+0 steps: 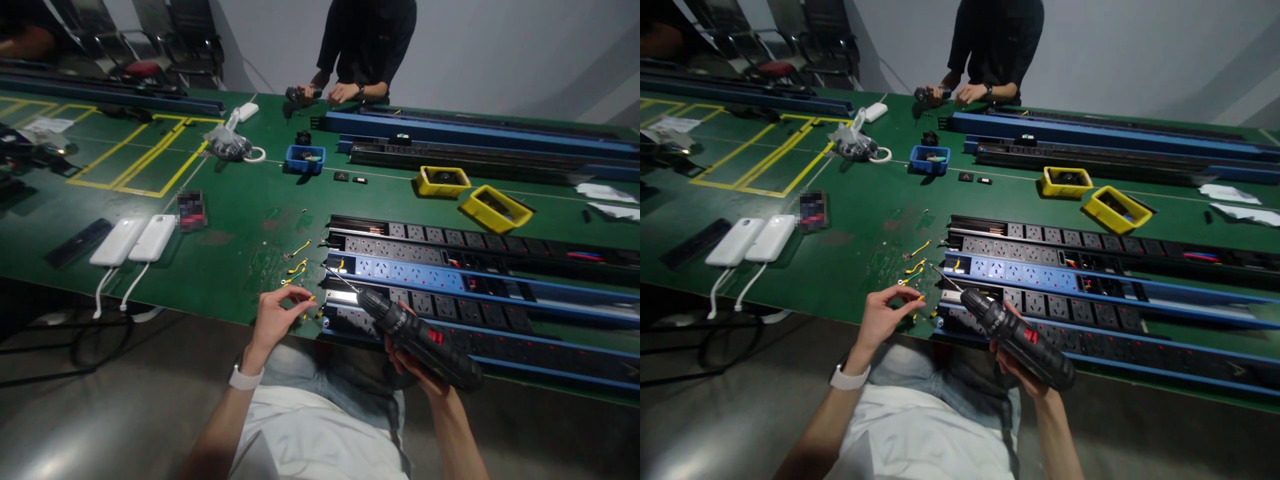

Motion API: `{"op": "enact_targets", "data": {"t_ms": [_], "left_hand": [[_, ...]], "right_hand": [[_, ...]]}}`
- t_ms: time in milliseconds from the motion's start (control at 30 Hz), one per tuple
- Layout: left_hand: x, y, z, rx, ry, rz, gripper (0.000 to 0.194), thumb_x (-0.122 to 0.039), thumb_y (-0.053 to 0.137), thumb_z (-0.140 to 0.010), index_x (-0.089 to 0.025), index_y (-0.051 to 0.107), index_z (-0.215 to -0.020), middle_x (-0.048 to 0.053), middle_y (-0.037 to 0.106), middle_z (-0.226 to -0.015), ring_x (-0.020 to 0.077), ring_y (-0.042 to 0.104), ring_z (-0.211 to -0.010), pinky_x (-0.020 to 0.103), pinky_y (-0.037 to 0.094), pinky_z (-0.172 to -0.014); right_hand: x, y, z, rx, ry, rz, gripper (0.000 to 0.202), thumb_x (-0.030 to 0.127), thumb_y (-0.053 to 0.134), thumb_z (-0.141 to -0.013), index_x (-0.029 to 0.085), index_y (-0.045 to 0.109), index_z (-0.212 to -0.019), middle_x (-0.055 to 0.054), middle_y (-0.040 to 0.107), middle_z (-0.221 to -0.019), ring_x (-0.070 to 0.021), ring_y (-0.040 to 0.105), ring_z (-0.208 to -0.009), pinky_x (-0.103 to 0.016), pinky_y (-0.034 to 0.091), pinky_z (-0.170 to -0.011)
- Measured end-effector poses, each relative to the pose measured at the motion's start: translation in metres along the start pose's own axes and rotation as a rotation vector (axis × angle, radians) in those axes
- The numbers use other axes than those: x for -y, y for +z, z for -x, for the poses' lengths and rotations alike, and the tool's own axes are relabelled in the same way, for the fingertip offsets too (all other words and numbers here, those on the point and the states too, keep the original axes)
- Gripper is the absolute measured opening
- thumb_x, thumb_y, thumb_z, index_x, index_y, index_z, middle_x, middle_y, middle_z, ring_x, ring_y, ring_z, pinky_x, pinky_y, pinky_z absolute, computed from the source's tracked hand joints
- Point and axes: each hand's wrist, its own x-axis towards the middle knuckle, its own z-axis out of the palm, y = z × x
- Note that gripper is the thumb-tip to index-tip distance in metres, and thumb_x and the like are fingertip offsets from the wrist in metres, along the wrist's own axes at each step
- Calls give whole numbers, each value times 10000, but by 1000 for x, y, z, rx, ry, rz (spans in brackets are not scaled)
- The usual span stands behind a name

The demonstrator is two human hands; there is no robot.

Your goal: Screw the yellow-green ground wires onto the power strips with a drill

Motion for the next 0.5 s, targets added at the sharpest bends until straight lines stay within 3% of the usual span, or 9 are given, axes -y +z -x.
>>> {"op": "enact_targets", "data": {"t_ms": [267,500], "left_hand": [[6,0,4,115,-48,2,128,-338,728,-835,-234,777,-890,3,766,-886,138,705,-799,236,536,-767],[25,6,13,248,48,-37,81,-291,746,-825,-216,765,-850,15,740,-872,137,677,-809,239,511,-758]], "right_hand": [[-2,-1,1,29,-11,-19,819,342,682,-783,467,274,-1482,17,649,-870,-91,533,-562,-227,449,-491],[6,0,10,-10,12,33,888,367,718,-761,410,255,-1517,12,654,-860,-82,528,-537,-227,468,-491]]}}
